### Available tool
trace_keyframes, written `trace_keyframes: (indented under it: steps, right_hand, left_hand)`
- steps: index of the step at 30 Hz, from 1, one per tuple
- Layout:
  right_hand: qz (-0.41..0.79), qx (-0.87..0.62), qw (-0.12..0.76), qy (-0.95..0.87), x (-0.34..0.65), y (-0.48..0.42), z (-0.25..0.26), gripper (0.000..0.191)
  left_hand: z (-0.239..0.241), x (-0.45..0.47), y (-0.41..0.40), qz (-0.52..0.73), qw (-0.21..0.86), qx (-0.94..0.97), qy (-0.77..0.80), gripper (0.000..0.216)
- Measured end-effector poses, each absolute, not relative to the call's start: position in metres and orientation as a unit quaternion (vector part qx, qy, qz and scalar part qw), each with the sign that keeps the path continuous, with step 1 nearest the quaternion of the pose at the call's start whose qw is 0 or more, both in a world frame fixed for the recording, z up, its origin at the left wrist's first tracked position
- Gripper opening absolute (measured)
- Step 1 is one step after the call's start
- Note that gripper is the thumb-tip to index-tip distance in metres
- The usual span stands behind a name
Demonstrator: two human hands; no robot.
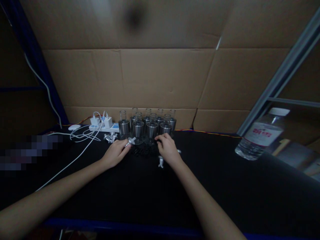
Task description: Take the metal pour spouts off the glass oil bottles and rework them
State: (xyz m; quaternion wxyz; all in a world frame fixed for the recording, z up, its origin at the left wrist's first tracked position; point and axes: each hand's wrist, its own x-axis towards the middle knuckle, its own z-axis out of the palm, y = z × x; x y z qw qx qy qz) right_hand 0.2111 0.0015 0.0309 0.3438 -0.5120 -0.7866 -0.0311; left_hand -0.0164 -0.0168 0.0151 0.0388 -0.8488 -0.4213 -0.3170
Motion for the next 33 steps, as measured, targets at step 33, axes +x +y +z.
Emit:
trace_keyframes:
  steps: [33]
  right_hand:
    - [-0.039,-0.396,0.281,-0.873,0.168,-0.025,0.025,0.011]
  left_hand:
    - [0.019,-0.016,-0.023,-0.366,0.022,-0.869,-0.332,0.021]
